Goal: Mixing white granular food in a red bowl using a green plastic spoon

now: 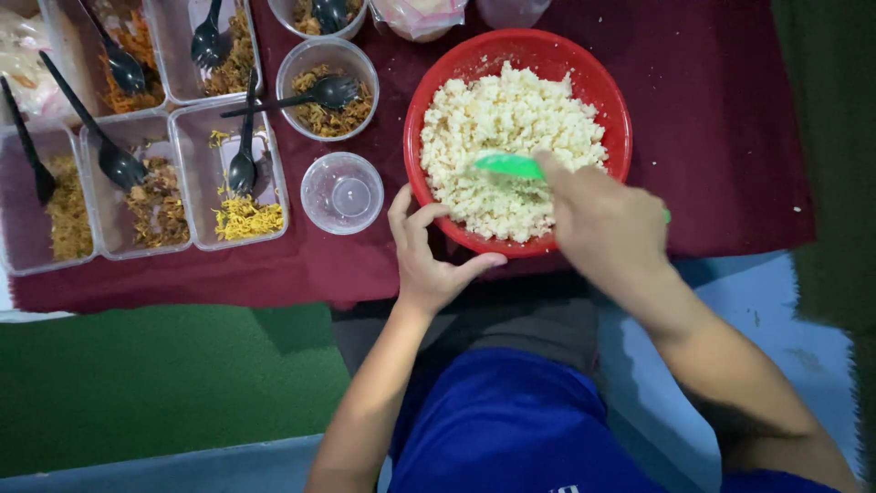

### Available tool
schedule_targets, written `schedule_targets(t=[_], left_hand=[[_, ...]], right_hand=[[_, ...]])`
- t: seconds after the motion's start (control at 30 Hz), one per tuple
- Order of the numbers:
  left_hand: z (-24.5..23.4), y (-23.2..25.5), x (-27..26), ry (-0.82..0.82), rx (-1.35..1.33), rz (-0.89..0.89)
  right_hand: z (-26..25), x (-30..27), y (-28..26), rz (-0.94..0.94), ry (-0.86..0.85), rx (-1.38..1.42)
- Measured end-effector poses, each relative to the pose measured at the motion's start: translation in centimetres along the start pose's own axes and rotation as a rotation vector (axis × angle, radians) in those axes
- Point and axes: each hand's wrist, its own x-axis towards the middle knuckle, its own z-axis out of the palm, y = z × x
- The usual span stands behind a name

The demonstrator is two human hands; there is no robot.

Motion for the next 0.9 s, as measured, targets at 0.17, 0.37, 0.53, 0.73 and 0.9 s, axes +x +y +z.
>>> schedule_targets(t=[0.17, 0.37, 0.53, 0.73, 0.9], left_hand=[[-0.4, 0.4, 0.0, -0.02, -0.034, -0.036], [0.9, 1.6, -0.7, 0.059, -0.293, -0.334], [2.1, 5.1, -2.4, 0.021, -0.27, -0.621], [3.9, 5.1, -2.4, 0.014, -0.723, -0.806], [1.6, 5.4, 0.6, 0.013, -0.508, -0.784]], right_hand=[[-0.3, 1.6, 4.6, -0.039, 0.129, 0.411], [2.9, 4.5, 10.1, 0.006, 0.143, 0.573], [3.3, 9.1, 10.2, -0.083, 0.092, 0.544], [2.3, 13.8, 9.0, 0.132, -0.386, 0.698], [0.4, 11.8, 8.0, 0.334, -0.46, 0.853]])
